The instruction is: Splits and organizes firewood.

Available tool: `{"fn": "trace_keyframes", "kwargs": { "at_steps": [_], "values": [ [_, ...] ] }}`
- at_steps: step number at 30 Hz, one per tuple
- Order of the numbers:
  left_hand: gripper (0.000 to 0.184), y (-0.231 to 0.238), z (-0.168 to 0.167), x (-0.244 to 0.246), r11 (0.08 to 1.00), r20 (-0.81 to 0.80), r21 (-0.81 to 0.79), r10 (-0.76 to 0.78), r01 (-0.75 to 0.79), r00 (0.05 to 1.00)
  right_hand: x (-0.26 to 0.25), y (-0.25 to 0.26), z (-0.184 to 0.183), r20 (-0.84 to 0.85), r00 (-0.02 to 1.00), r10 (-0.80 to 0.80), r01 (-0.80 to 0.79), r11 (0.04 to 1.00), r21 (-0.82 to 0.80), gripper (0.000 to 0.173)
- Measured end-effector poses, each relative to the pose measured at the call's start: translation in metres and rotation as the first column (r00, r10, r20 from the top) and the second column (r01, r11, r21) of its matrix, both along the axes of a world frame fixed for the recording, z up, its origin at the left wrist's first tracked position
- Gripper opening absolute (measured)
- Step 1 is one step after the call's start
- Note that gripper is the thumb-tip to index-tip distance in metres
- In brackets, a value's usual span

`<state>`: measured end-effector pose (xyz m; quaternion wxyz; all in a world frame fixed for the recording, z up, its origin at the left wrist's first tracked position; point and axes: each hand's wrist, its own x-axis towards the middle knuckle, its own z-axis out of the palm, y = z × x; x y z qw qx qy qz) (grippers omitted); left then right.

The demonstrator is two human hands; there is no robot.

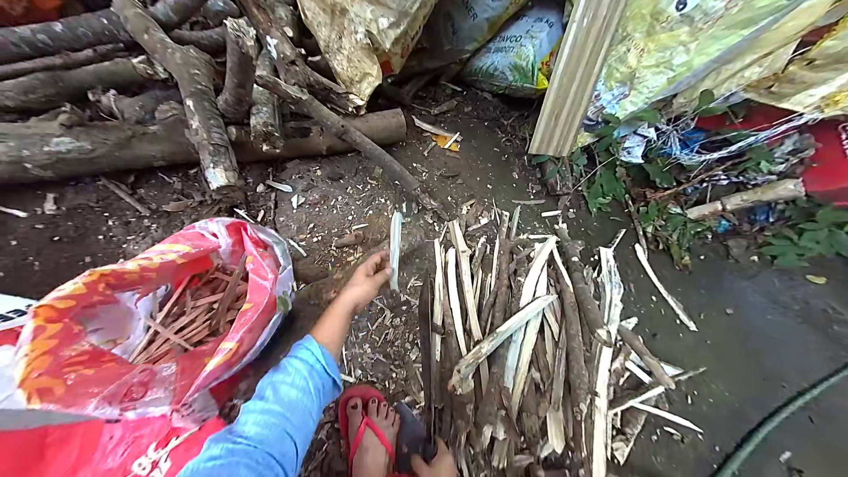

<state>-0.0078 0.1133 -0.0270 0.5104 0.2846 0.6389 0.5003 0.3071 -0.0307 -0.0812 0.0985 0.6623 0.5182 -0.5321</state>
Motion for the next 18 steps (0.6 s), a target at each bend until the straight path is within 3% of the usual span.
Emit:
{"fn": "trace_keyframes", "kwargs": {
  "at_steps": [3, 7, 12, 16, 18],
  "values": [
    [0.035, -0.04, -0.005, 0.016, 0.998, -0.034, -0.055, -0.042, 0.04, 0.999, 0.001, -0.001, 0.0, -0.017, 1.0, -0.02, 0.02, 1.0, -0.005, 0.053],
    [0.044, -0.069, -0.023, 0.031, 0.987, -0.189, -0.16, -0.055, 0.024, 0.98, 0.002, -0.002, -0.004, -0.034, 0.999, -0.026, 0.026, 1.0, 0.003, 0.052],
    [0.038, -0.078, -0.039, 0.041, 0.98, -0.298, -0.198, -0.081, 0.022, 0.951, 0.006, -0.001, -0.002, -0.101, 0.994, -0.04, 0.038, 0.999, -0.02, 0.05],
    [0.058, -0.077, -0.026, 0.049, 0.979, -0.307, -0.2, -0.102, 0.04, 0.946, 0.007, 0.006, 0.021, -0.108, 0.993, -0.04, 0.038, 0.999, -0.024, 0.046],
    [0.055, -0.08, -0.029, 0.053, 0.97, -0.312, -0.229, -0.153, 0.082, 0.938, 0.008, 0.006, 0.036, -0.14, 0.99, -0.025, 0.024, 1.0, -0.004, 0.046]
  ]
}}
